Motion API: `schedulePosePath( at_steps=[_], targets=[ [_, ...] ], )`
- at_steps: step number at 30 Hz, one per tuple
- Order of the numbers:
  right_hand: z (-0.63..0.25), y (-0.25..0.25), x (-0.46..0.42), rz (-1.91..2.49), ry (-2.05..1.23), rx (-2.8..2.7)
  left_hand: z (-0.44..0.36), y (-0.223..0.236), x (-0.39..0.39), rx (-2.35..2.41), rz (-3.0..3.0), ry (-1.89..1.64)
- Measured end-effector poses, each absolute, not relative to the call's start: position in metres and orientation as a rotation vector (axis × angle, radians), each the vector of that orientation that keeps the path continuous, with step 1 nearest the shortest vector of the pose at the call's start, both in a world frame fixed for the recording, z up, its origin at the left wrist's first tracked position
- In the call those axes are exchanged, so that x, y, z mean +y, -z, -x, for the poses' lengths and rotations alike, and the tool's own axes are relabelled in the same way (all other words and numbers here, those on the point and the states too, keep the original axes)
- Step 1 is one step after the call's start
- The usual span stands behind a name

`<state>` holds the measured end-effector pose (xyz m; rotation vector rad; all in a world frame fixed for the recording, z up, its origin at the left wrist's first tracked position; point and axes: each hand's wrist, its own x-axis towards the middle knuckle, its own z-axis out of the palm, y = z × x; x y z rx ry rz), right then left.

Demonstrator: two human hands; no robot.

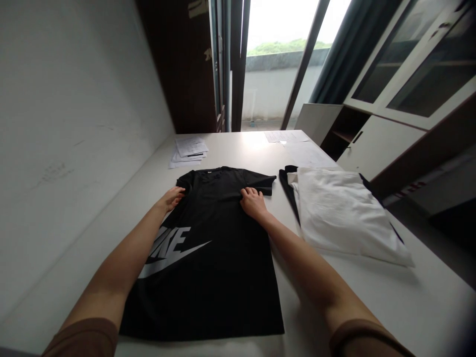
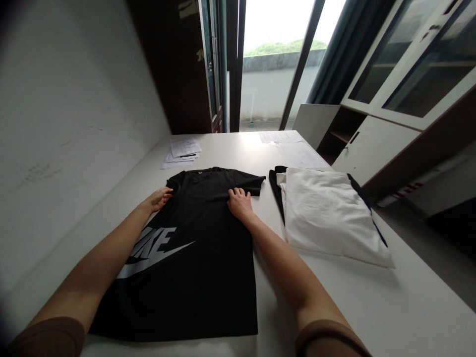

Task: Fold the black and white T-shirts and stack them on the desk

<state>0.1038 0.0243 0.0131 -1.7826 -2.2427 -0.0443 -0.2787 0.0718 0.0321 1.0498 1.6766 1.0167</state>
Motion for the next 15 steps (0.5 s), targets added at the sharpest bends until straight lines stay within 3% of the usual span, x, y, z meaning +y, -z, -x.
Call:
schedulePosePath(
  at_steps=[7, 15],
  targets=[
    [-0.104, -0.023, 0.010, 2.049, 0.053, -2.102, 0.278, -0.025, 0.082, 1.876, -1.211, -0.962],
    [-0.113, -0.020, 0.014, 2.137, 0.030, -1.963, 0.314, -0.021, 0.088, 1.786, -0.798, -1.352]
  ],
)
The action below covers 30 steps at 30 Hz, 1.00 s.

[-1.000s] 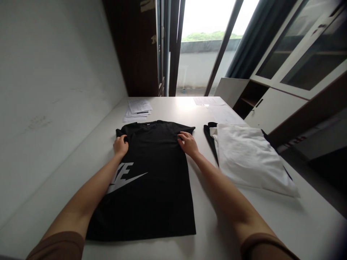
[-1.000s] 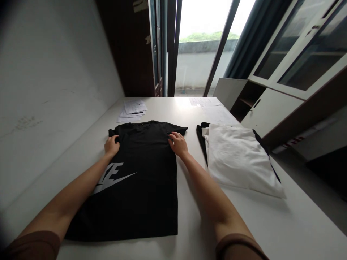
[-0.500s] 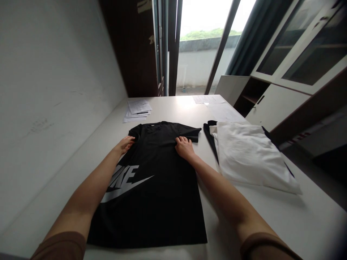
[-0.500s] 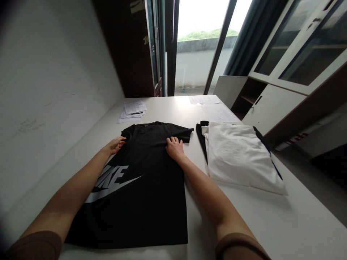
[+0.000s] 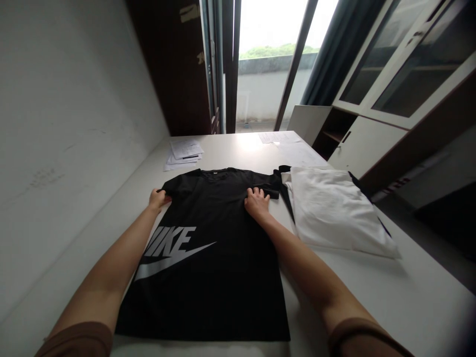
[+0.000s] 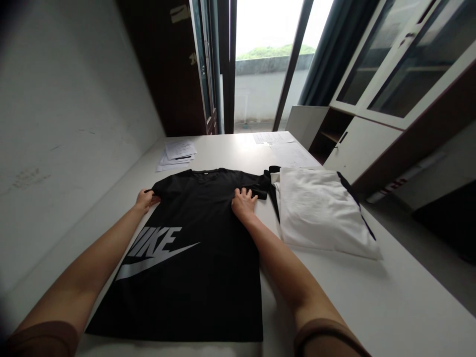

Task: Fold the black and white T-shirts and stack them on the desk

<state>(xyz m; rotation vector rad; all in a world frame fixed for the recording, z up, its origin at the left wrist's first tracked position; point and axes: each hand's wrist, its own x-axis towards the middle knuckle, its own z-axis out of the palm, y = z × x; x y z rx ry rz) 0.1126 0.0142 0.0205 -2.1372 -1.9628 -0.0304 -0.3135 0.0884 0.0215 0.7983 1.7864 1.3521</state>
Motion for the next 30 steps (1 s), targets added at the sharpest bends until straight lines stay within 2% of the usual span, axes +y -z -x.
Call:
schedulePosePath(
  at_steps=[9, 20, 24, 27, 30],
  targets=[
    [-0.114, -0.012, 0.019, 2.073, 0.017, -1.901, 0.349, -0.038, 0.088, 1.513, -0.614, -1.583],
    [-0.120, -0.010, 0.020, 2.003, 0.000, -1.888, 0.322, -0.050, 0.126, 2.018, -1.022, -1.576],
    [-0.121, -0.007, 0.023, 1.926, 0.012, -1.946, 0.292, -0.068, 0.134, 2.033, -1.505, -1.472],
    [-0.122, -0.004, 0.026, 1.834, 0.022, -2.019, 0.247, -0.085, 0.140, 1.862, -1.869, -1.322],
    [-0.122, -0.002, 0.027, 1.794, 0.019, -2.050, 0.189, -0.094, 0.140, 1.691, -1.992, -1.188]
  ],
)
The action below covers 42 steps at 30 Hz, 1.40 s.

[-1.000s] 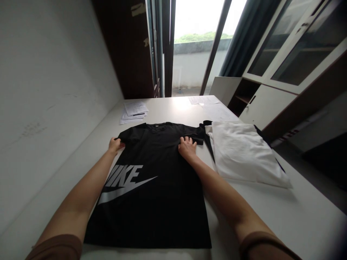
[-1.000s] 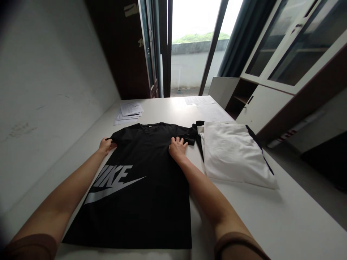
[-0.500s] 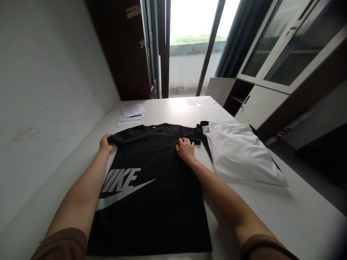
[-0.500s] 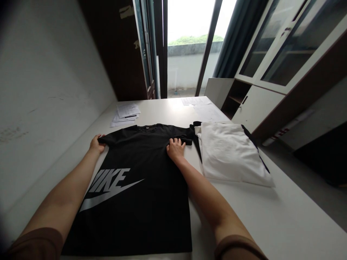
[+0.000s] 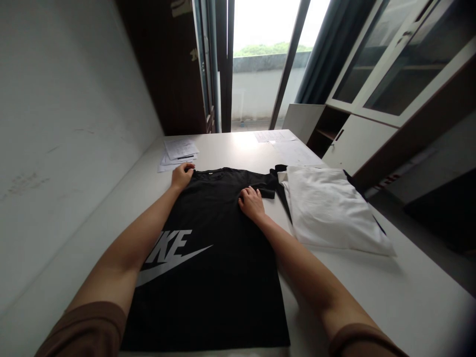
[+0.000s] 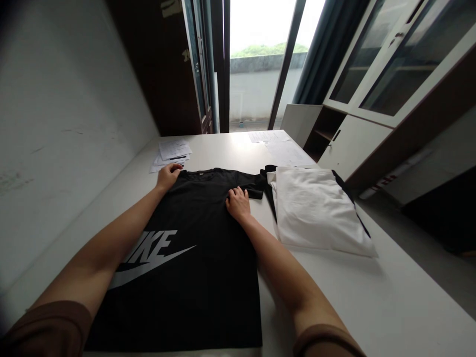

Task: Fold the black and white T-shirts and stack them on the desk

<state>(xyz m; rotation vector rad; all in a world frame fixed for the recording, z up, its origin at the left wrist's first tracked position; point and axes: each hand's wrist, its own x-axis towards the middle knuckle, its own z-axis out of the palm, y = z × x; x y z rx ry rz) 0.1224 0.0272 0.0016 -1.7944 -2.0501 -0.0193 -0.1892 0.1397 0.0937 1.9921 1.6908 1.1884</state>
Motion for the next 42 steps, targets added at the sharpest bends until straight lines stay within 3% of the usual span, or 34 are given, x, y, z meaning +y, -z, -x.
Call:
schedulePosePath(
  at_steps=[9, 16, 23, 29, 35, 42],
  targets=[
    [-0.130, 0.000, 0.028, 1.763, -0.035, -2.080, 0.060, -0.071, 0.109, 0.951, -2.066, -0.752],
    [-0.128, -0.006, 0.026, 1.713, -0.029, -2.089, 0.145, -0.063, 0.072, 1.509, -2.328, -0.744],
    [-0.095, -0.020, 0.045, 1.490, -0.211, -2.197, 0.206, -0.057, -0.054, 1.749, -2.355, -0.439],
    [-0.062, -0.027, 0.098, 1.859, -0.133, -2.051, 0.203, -0.064, -0.138, 1.859, -2.295, -0.166],
    [-0.041, -0.026, 0.121, 1.936, -0.085, -2.070, 0.230, -0.056, -0.160, 1.982, -2.217, -0.008],
    [-0.041, -0.037, 0.156, 1.731, -0.461, -1.930, 0.232, -0.066, -0.153, 1.882, -2.108, -0.097]
  ],
)
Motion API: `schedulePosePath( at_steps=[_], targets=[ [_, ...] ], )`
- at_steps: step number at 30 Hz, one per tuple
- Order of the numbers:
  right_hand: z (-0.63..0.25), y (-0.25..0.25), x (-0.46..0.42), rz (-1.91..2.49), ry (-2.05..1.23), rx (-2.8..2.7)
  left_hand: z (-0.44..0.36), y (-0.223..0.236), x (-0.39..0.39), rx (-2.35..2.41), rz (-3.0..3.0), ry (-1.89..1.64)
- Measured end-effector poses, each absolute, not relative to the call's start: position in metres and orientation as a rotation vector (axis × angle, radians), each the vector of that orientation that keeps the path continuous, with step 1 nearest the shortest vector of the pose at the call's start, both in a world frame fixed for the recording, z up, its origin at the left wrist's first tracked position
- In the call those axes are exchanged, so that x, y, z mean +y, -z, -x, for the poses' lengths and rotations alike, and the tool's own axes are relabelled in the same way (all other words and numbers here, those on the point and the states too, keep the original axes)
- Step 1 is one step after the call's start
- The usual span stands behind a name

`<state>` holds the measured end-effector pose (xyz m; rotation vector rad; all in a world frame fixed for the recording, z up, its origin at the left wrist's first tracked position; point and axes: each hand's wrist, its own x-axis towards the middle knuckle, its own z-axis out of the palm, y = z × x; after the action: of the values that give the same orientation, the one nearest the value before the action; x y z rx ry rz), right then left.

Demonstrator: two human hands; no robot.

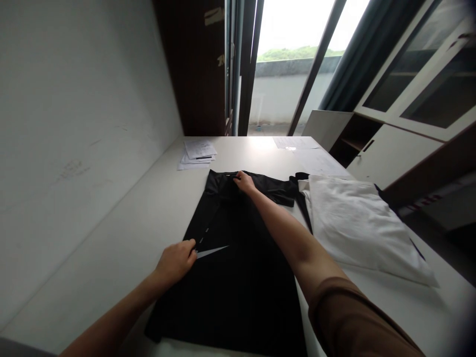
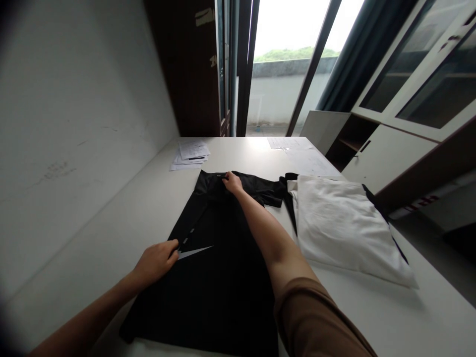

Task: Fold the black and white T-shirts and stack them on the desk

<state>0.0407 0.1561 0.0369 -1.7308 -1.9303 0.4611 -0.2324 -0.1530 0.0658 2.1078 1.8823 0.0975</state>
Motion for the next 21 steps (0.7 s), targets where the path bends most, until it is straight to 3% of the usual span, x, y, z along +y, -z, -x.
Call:
schedulePosePath(
  at_steps=[9, 15, 21],
  targets=[
    [-0.079, -0.051, 0.201, 1.736, -0.484, -1.682, 0.157, -0.076, -0.123, 1.545, -1.883, -0.507],
    [-0.096, -0.051, 0.216, 1.765, -0.537, -1.666, 0.099, -0.065, -0.130, 1.419, -1.823, -0.376],
    [-0.107, -0.028, 0.210, 1.745, -0.566, -1.611, 0.099, -0.067, -0.141, 1.417, -2.036, -0.412]
  ],
)
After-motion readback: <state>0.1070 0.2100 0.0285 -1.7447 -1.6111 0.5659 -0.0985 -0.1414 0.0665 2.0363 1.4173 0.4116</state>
